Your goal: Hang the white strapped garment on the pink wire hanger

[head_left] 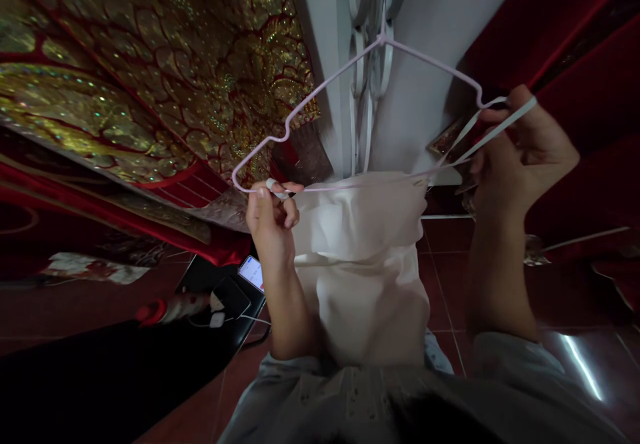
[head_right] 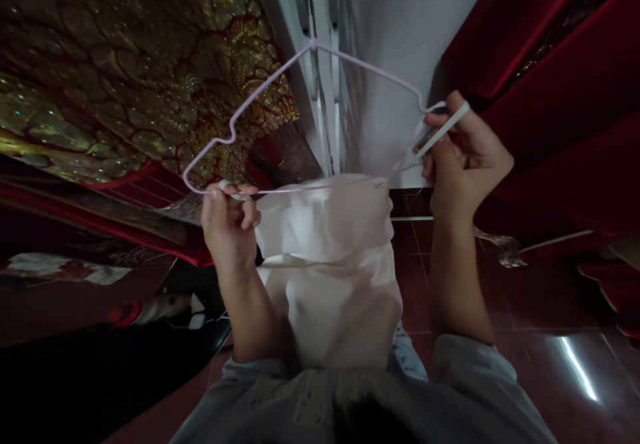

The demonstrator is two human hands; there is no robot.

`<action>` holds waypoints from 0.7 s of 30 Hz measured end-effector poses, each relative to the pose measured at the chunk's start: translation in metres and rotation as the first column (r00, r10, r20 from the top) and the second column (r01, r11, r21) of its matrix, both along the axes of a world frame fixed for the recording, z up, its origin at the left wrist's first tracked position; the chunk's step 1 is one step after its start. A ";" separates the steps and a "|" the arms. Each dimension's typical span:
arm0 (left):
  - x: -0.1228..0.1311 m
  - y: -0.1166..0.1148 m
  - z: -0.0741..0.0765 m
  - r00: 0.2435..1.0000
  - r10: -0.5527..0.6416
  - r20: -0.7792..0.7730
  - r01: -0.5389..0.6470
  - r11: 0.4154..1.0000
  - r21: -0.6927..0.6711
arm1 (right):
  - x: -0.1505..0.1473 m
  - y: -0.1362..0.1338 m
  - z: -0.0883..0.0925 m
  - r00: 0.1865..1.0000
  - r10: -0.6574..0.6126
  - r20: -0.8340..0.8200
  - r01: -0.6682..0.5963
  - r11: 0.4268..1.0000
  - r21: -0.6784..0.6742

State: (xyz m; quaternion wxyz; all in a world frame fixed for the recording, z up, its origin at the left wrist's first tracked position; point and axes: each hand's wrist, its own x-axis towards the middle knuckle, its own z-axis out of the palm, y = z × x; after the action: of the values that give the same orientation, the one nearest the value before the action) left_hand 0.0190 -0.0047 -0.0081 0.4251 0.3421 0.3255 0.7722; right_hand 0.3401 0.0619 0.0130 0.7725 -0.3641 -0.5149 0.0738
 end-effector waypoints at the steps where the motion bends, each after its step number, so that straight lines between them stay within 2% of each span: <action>1: -0.001 0.001 0.000 1.000 0.006 0.004 -0.006 1.000 0.002 | 0.004 0.002 -0.003 1.000 -0.004 0.024 0.004 1.000 -0.010; 6: -0.006 0.004 -0.001 0.999 -0.002 -0.041 0.005 0.997 0.075 | 0.024 0.013 -0.009 0.985 0.120 0.120 -0.111 0.991 -0.081; 8: -0.008 0.004 -0.003 0.999 0.003 -0.052 0.001 0.997 0.082 | 0.039 0.024 -0.014 0.988 0.094 0.122 -0.089 0.995 -0.046; 11: -0.009 0.003 -0.003 0.998 0.008 -0.064 -0.003 0.997 0.079 | 0.074 0.042 -0.028 0.997 -0.039 0.062 0.034 0.997 0.075; 13: -0.009 0.003 -0.002 0.997 0.005 -0.071 0.002 0.996 0.090 | 0.093 0.046 -0.036 0.995 -0.102 -0.010 0.102 0.973 0.207; 16: -0.008 0.004 0.000 0.997 0.002 -0.080 0.007 0.994 0.111 | 0.093 0.031 -0.037 0.981 -0.163 -0.103 0.190 0.913 0.362; 17: -0.007 0.005 0.000 0.997 0.002 -0.080 0.008 0.993 0.114 | 0.084 0.020 -0.035 0.976 -0.186 -0.110 0.213 0.910 0.357; 19: -0.005 0.006 0.000 0.997 0.002 -0.072 0.006 0.994 0.114 | 0.057 -0.004 -0.027 0.982 -0.182 -0.053 0.189 0.946 0.263; 21: -0.002 0.006 0.000 0.998 0.002 -0.068 0.005 0.995 0.101 | 0.030 -0.025 -0.020 0.991 -0.057 0.119 0.059 0.998 -0.013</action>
State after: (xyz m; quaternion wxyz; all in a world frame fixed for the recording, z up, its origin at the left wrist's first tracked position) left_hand 0.0175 0.0015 -0.0082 0.3963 0.3896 0.3002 0.7753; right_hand 0.3698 0.0369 -0.0073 0.7393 -0.3889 -0.5487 0.0338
